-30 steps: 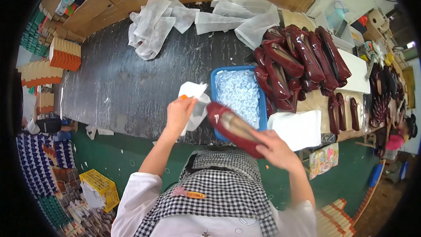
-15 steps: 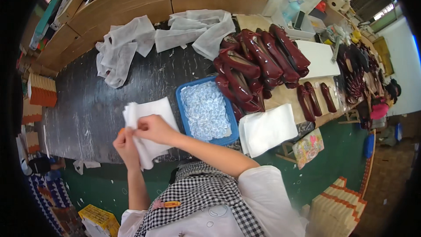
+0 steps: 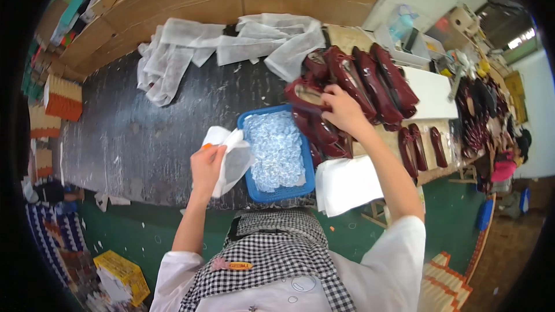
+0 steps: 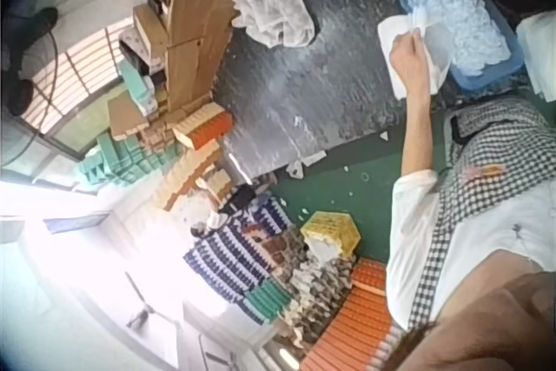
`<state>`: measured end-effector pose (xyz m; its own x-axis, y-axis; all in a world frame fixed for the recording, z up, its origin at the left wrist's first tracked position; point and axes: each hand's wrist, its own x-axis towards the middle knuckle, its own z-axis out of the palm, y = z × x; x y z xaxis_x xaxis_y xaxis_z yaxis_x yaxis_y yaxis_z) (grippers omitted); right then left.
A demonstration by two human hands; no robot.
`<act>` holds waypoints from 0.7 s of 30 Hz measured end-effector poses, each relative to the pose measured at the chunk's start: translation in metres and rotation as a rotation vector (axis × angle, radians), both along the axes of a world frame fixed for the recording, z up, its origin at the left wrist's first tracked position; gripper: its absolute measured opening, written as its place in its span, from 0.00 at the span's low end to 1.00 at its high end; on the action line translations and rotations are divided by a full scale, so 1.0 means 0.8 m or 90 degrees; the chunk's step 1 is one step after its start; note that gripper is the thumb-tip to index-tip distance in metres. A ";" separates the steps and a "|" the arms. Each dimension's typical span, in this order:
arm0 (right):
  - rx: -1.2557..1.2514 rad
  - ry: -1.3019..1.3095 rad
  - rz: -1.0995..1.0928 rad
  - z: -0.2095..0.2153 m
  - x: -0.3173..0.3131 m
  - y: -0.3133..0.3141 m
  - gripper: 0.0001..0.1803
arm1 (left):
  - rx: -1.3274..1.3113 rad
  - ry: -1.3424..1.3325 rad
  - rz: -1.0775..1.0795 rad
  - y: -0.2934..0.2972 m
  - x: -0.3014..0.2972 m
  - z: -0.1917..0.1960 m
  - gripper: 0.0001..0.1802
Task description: The person wraps maroon high-heeled shoes in white tissue paper and places them into a blue plastic bin. The person handles the shoes one at a time, folding the paper around each shoe before setting it aside in the bin.
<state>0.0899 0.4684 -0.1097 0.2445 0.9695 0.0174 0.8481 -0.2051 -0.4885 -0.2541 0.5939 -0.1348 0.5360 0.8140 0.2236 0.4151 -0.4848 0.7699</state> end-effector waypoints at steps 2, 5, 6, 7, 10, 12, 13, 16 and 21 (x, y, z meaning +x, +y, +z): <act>-0.034 0.147 0.089 0.038 -0.036 -0.024 0.14 | 0.091 0.131 0.022 0.014 -0.002 -0.023 0.10; -0.098 0.275 0.190 0.055 -0.131 -0.055 0.13 | 0.061 0.150 0.025 0.013 -0.009 -0.034 0.10; -0.102 0.315 0.159 0.048 -0.162 -0.056 0.12 | 0.022 0.118 0.001 -0.003 -0.003 -0.027 0.10; -0.087 0.345 0.111 0.025 -0.185 -0.047 0.11 | -0.041 0.051 -0.020 -0.029 0.003 -0.007 0.10; 0.021 0.781 -0.135 -0.067 -0.255 0.042 0.19 | -0.029 -0.083 0.027 -0.075 -0.005 0.035 0.07; 0.172 0.835 -0.093 -0.050 -0.280 0.128 0.25 | -0.023 -0.097 0.146 -0.042 -0.044 0.037 0.09; 0.299 0.774 -0.042 -0.035 -0.292 0.160 0.28 | -0.057 -0.110 0.214 -0.019 -0.059 0.051 0.11; 0.150 0.808 0.147 -0.017 -0.336 0.155 0.19 | -0.110 -0.208 0.307 0.002 -0.076 0.067 0.14; 0.035 0.636 0.045 -0.035 -0.247 0.067 0.09 | -0.267 -0.284 0.287 -0.016 -0.049 0.030 0.16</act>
<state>-0.1073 0.5221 -0.1380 0.1132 0.9863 -0.1198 0.0525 -0.1263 -0.9906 -0.2934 0.5808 -0.1110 0.0634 0.9973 -0.0357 0.1091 0.0286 0.9936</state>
